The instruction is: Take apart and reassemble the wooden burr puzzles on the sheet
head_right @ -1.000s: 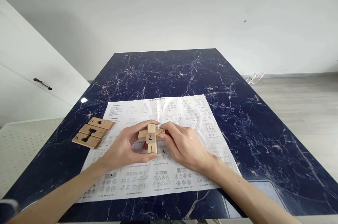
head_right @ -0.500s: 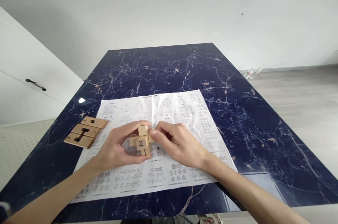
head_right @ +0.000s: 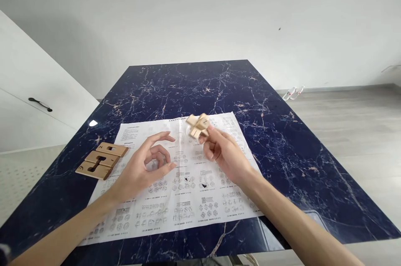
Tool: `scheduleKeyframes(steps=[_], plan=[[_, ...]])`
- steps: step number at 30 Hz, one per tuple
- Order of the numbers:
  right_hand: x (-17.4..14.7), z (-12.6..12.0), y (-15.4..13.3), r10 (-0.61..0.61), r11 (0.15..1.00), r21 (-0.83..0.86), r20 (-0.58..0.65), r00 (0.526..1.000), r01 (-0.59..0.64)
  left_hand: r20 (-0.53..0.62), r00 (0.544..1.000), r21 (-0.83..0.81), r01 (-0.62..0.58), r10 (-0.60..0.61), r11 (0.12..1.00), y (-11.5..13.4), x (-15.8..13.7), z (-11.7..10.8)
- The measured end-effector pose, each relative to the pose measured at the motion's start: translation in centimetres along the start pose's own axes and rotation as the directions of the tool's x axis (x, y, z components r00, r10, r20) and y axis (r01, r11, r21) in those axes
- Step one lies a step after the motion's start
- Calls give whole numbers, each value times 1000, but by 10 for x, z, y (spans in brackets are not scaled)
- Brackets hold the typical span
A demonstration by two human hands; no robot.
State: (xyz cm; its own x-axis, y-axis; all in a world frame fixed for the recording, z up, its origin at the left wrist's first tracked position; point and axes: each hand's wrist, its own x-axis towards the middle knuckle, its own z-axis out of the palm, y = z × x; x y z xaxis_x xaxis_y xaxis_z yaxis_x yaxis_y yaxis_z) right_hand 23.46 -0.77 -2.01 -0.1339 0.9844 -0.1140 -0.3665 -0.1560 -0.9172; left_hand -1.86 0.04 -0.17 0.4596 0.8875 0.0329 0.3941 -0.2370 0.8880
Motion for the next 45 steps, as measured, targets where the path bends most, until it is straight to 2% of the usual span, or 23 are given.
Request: scheduleKeyframes(steps=[4, 8, 13, 18, 24, 29, 32, 39, 45], plan=[[12, -20, 1, -29, 968, 244, -120, 992, 58, -1, 1000, 9, 25, -25, 1000, 1, 2, -2], [20, -35, 7, -44, 933, 348, -135, 990, 89, 22, 1000, 32, 22, -22, 999, -3, 3, -3], [24, -46, 12, -65, 939, 326, -160, 985, 115, 15, 999, 47, -33, 33, 998, -3, 3, -3], [27, -51, 14, -94, 946, 295, -156, 983, 137, 16, 1000, 35, -24, 24, 999, -3, 2, -4], [26, -51, 15, -112, 953, 265, -133, 985, 145, 9, 999, 56, -50, 49, 997, -4, 1, -3], [22, -40, 9, 3, 937, 347, -119, 993, 39, -99, 979, 270, -144, 176, 952, -7, 0, 1], [17, -28, 5, 83, 940, 338, -104, 991, -43, -111, 963, 378, -187, 244, 907, -10, 0, 2], [10, -14, 1, 125, 956, 277, -95, 988, -94, -67, 964, 414, -209, 259, 886, -14, -1, 5], [9, -13, 0, 163, 937, 325, -86, 983, -127, -139, 929, 550, -216, 343, 807, -15, -2, -4]])
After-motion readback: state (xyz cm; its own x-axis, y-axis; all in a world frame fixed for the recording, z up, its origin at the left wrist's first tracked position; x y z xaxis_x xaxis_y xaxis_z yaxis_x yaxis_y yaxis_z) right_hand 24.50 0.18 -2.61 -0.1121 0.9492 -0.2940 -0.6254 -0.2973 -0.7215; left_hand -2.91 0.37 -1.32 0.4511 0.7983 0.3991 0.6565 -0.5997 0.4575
